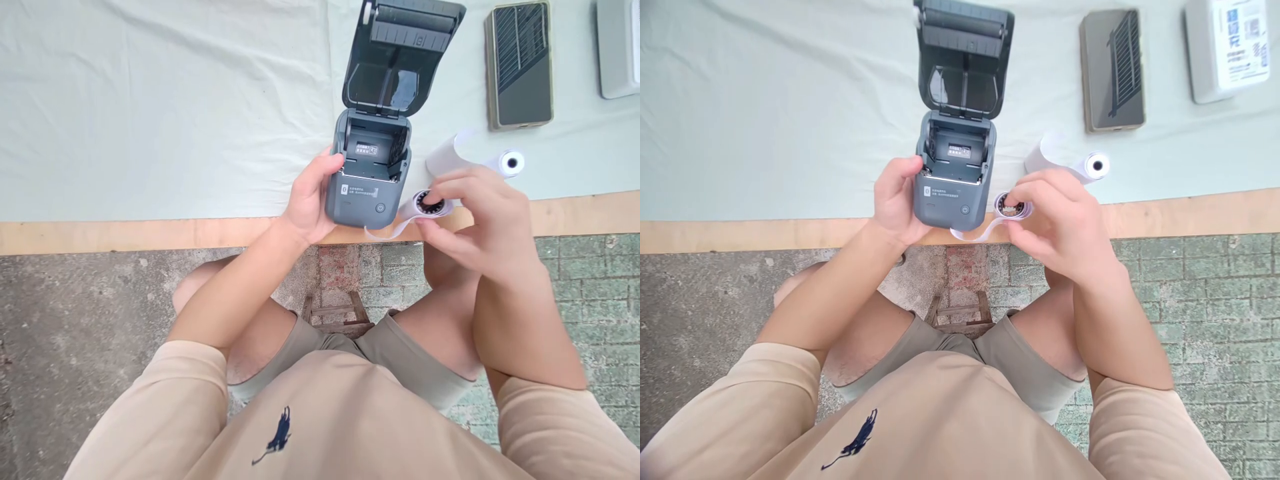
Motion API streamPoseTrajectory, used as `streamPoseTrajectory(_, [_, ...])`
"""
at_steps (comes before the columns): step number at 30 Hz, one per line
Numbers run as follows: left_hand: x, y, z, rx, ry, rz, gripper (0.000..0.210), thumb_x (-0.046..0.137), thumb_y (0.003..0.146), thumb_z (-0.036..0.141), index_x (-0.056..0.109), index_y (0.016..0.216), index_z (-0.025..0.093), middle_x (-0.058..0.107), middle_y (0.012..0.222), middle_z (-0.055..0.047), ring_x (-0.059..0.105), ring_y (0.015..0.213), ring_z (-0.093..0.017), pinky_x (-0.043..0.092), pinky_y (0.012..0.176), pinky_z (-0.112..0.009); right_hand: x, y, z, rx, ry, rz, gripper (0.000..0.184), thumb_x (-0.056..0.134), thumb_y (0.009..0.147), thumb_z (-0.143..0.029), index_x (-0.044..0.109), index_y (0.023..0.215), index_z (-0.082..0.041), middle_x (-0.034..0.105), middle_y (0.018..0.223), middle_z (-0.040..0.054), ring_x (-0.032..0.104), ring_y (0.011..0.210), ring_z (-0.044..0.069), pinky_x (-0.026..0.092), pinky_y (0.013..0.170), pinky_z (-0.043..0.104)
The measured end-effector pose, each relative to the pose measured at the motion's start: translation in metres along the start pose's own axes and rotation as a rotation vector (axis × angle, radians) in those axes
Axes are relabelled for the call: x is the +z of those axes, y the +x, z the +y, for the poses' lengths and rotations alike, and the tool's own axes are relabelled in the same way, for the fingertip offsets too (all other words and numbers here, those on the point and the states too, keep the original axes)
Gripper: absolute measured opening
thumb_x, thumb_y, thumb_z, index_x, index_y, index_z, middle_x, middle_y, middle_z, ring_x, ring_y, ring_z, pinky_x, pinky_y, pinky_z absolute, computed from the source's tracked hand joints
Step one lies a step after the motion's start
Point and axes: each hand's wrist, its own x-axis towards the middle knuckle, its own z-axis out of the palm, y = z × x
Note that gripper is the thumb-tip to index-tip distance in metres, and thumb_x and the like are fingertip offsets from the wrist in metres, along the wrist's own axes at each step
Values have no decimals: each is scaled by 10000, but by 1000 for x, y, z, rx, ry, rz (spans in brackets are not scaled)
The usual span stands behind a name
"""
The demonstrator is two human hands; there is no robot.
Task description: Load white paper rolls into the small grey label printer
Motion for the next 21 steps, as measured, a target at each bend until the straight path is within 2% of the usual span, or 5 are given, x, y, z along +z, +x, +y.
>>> streamPoseTrajectory(3, [1,1,-1,0,-9,8,226,454,840,339,637,941,251,731,987,-47,535,1258,-276,468,1005,-392,-4,8,-5,-8,329,73,331,665,737,-155,487,984,-285,558,851,6,651,906,193,570,772,369])
streamPoseTrajectory(7, [3,2,-5,56,18,-27,206,462,843,324,623,920,221,699,917,-34,651,1024,-224,508,854,-347,-6,25,-19,64,576,-86,472,672,724,-137,442,1104,-299,562,916,4,616,808,142,543,614,285])
streamPoseTrajectory(12, [5,2,-10,176,60,-68,142,541,828,233,604,953,212,608,770,17,576,670,-81,444,593,-188,4,48,-30,77,137,-47,297,636,731,-172,470,967,-239,565,975,11,570,821,124,523,699,284])
streamPoseTrajectory(17, [2,2,-11,177,68,-90,213,582,810,223,593,1022,215,589,807,10,583,729,-86,474,617,-177,6,60,-34,102,-164,18,231,579,742,-188,477,946,-223,589,947,21,562,844,163,442,685,318])
streamPoseTrajectory(21, [-4,3,-11,191,128,-83,194,572,820,233,608,1005,186,587,822,6,609,749,-88,487,629,-180,8,68,-34,210,-284,-110,240,575,758,-216,481,975,-252,620,961,7,582,828,184,381,643,321])
